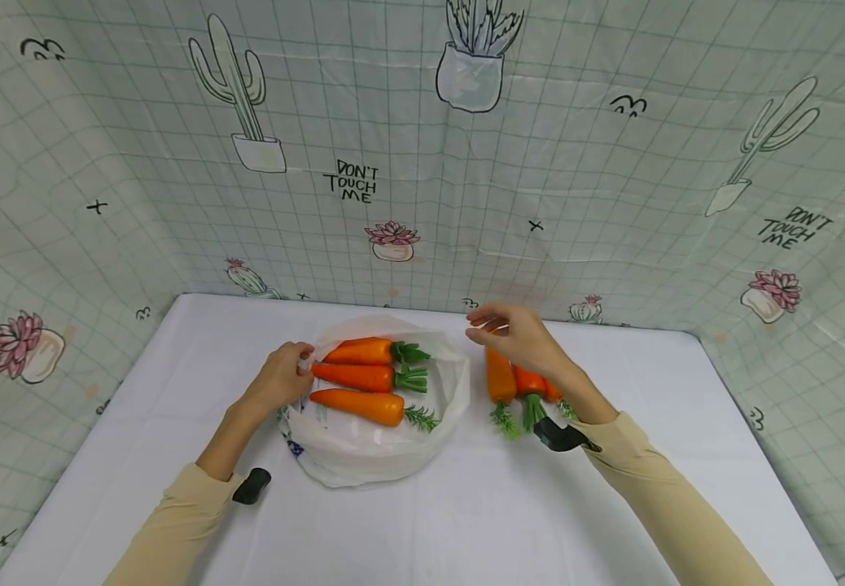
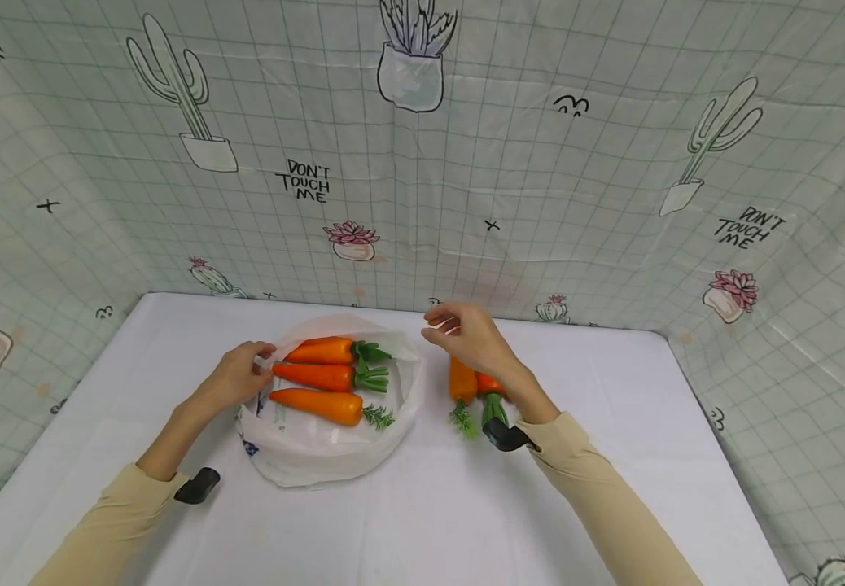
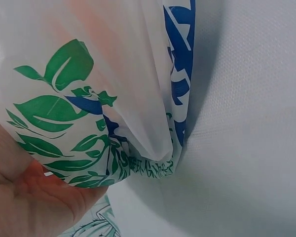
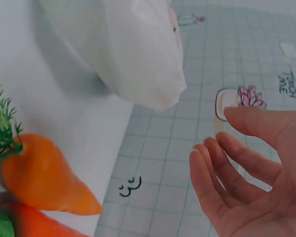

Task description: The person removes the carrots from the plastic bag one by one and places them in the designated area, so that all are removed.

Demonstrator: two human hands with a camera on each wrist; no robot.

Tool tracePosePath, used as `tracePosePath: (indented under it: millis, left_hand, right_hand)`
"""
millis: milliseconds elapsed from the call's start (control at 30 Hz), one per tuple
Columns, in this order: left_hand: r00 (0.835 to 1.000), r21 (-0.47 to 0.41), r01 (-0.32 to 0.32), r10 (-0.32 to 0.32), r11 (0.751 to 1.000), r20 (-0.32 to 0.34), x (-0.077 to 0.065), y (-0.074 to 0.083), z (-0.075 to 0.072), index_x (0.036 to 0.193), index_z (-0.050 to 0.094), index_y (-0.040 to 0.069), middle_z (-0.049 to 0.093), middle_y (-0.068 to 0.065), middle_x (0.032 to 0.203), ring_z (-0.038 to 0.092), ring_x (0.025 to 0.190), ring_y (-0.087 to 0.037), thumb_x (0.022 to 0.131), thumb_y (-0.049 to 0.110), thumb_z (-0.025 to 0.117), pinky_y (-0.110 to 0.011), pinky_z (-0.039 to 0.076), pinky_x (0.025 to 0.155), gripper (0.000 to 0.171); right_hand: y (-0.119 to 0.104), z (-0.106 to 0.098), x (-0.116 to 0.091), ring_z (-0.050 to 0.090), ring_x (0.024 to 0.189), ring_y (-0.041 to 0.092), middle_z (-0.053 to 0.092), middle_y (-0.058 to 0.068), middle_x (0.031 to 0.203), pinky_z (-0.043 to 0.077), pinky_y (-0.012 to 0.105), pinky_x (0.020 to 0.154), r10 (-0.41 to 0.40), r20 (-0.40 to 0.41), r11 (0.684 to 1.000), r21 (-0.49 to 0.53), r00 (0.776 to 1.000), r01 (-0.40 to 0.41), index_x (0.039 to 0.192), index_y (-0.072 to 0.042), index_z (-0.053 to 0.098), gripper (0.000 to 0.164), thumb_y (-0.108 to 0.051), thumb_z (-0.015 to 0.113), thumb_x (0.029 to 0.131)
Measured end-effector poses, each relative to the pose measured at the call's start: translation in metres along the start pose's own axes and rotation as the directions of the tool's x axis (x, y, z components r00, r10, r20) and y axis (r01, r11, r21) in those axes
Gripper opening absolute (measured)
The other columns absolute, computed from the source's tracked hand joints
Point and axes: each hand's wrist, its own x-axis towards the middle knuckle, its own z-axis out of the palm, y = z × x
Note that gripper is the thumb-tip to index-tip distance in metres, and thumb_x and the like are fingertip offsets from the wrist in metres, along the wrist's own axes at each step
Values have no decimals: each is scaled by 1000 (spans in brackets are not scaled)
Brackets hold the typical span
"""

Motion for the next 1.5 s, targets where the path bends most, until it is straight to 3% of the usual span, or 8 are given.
tracePosePath:
  millis: [233, 533, 1033, 1200, 1500]
  left_hand:
    - [1000, 4, -23, 23, 1000, -3, 2, -1, -2, 135, 49, -19, 54, -35, 125, 53, 90, -31, 93, -4, 58, -41, 54, 80, 45]
    - [1000, -1, -29, 29, 1000, 2, 5, 0, -2, 135, 49, -19, 54, -35, 127, 54, 90, -31, 93, -3, 57, -43, 54, 83, 46]
    - [1000, -17, -29, 29, 999, -2, 3, 0, -1, 135, 49, -19, 54, -35, 126, 54, 92, -32, 94, -2, 55, -45, 53, 84, 46]
    - [1000, -10, -14, 14, 1000, 1, 1, -2, 0, 136, 49, -20, 54, -35, 125, 53, 93, -34, 95, -2, 52, -49, 53, 88, 44]
    - [1000, -20, -7, 6, 1000, -4, -1, -1, 2, 135, 50, -18, 54, -34, 125, 54, 96, -35, 97, -2, 53, -50, 54, 92, 41]
  right_hand:
    - [-15, 12, 12, 69, 103, 30, 70, 18, 118, 58, 42, 90, -57, 55, 998, -6, 997, 58, 120, 1, 70, 28, -13, 72, 96]
    - [-28, 35, 29, 69, 104, 29, 71, 16, 117, 59, 36, 88, -75, 145, 997, -14, 987, 78, 120, 4, 69, 30, -12, 74, 95]
    - [-48, 80, 38, 70, 95, 26, 72, 20, 113, 58, 25, 83, -202, 297, 975, -28, 933, 220, 118, 8, 68, 29, -6, 75, 93]
    - [-50, 97, 35, 68, 96, 28, 72, 19, 110, 57, 29, 86, -204, 328, 972, -47, 922, 232, 118, 9, 67, 29, -5, 75, 93]
    - [-53, 125, 28, 51, 74, 15, 70, 7, 95, 42, 20, 65, -158, 395, 950, -190, 905, 249, 115, -1, 73, 26, -14, 77, 93]
